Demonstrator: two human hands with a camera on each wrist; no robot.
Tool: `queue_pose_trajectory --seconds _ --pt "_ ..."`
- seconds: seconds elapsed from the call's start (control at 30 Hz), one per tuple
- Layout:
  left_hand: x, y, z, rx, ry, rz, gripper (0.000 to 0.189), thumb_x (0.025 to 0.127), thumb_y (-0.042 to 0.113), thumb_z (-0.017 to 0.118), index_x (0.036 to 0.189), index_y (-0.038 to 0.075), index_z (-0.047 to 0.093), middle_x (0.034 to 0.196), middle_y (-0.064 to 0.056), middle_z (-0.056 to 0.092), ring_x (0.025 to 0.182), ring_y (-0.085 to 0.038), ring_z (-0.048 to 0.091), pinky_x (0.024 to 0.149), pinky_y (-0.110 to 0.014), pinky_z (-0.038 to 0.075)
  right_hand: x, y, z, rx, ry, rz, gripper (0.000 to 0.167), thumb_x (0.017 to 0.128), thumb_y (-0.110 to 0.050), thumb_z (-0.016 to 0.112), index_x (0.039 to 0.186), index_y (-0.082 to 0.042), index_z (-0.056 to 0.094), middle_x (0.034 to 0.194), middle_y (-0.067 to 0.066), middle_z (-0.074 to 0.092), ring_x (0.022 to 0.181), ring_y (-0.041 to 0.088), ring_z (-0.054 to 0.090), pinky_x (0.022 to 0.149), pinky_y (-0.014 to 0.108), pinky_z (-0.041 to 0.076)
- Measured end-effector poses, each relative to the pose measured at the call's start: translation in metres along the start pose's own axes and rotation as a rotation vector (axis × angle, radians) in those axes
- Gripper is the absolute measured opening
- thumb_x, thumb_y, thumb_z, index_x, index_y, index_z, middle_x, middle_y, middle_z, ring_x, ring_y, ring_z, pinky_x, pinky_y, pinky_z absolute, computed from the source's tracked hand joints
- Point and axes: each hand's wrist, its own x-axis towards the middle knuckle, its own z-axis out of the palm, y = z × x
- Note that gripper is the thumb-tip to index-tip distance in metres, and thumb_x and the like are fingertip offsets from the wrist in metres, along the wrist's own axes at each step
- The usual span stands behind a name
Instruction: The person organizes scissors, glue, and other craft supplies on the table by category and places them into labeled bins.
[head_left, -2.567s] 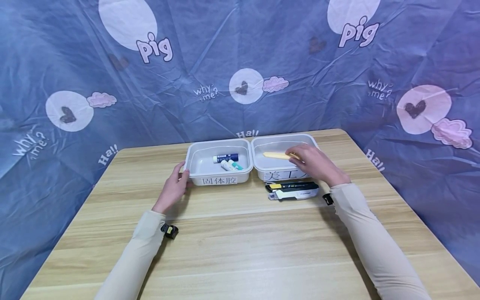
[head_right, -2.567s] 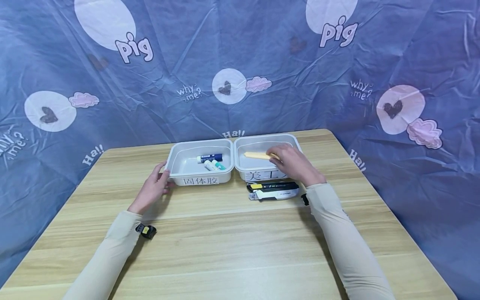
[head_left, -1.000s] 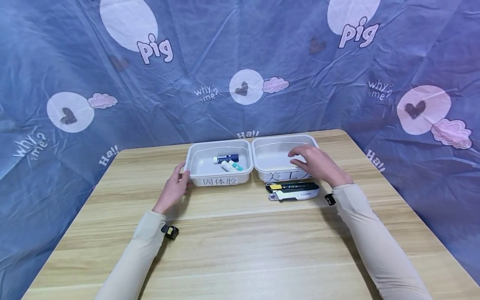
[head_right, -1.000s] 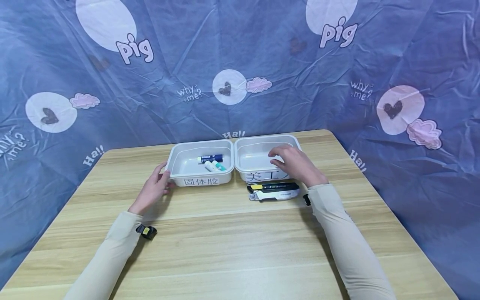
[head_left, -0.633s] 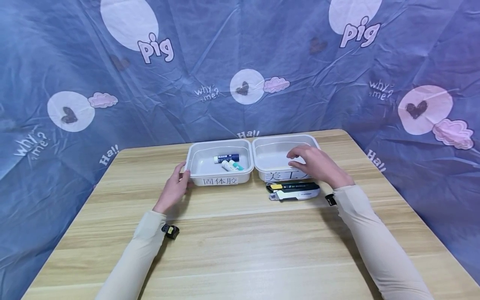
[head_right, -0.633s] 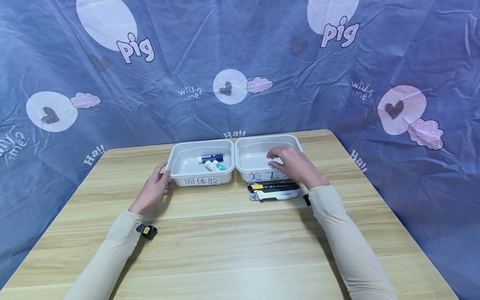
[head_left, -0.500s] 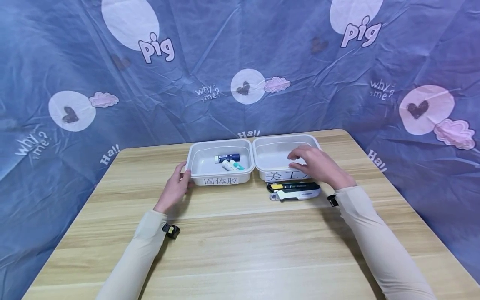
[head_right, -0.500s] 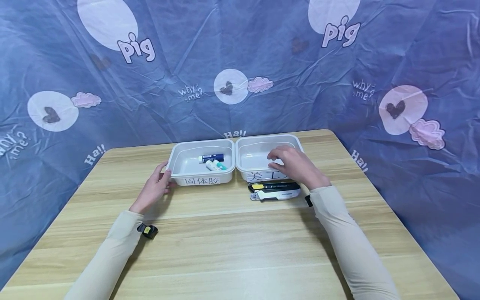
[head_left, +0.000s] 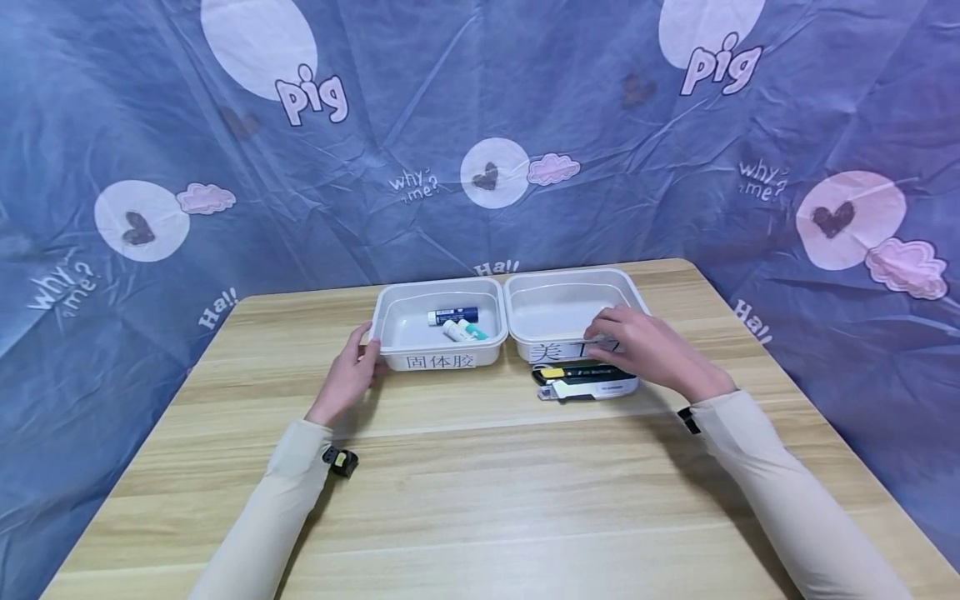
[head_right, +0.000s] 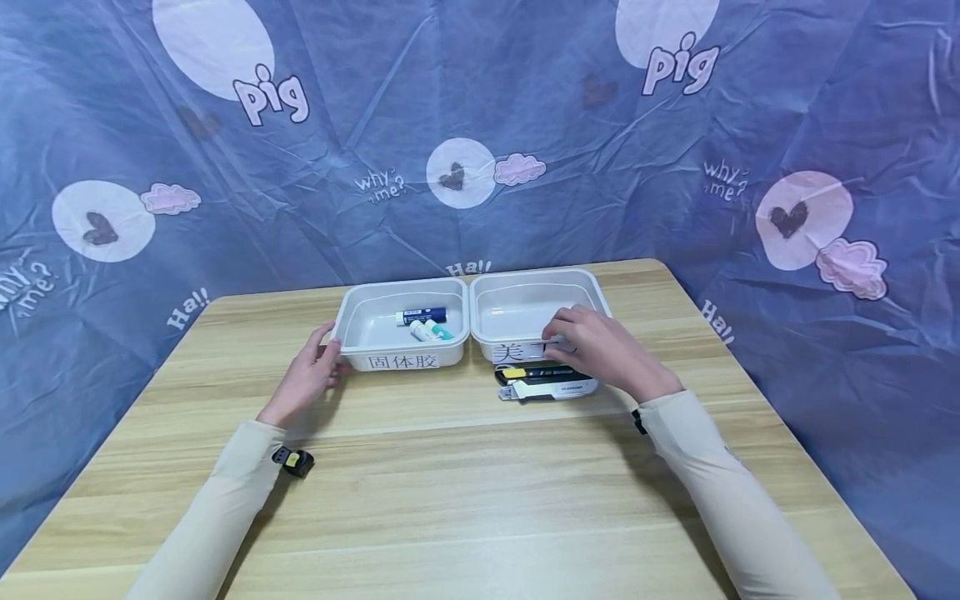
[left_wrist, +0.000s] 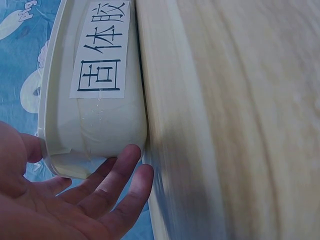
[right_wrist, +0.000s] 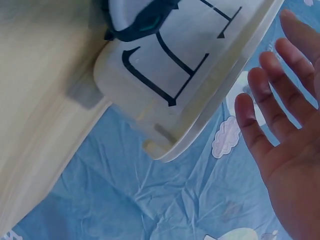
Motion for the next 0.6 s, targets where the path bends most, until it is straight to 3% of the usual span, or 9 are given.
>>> queue_pose_trajectory --seconds 0.23,0.6 --pt "0.0 0.001 0.0 -0.002 0.002 0.0 0.059 0.112 0.038 0.034 0.164 0.013 0.021 0.135 -0.031 0.059 0.105 -0.04 0.071 0.082 -0.043 0.059 -0.014 -0.004 0.002 -0.005 -0.042 -0.071 0.022 0.083 -0.023 0.086 0.1 -0.014 0.075 0.095 -0.005 0.069 0.087 0.014 0.066 0.076 0.037 0.057" --pt "0.001 -0.001 0.0 0.002 -0.001 0.008 0.06 0.112 0.038 0.034 0.164 0.012 0.02 0.137 -0.032 0.058 0.106 -0.04 0.071 0.085 -0.042 0.059 -0.02 -0.007 0.006 0.033 -0.24 0.03 0.038 0.079 -0.04 0.088 0.106 -0.016 0.077 0.108 -0.005 0.071 0.1 0.016 0.069 0.088 0.041 0.058"
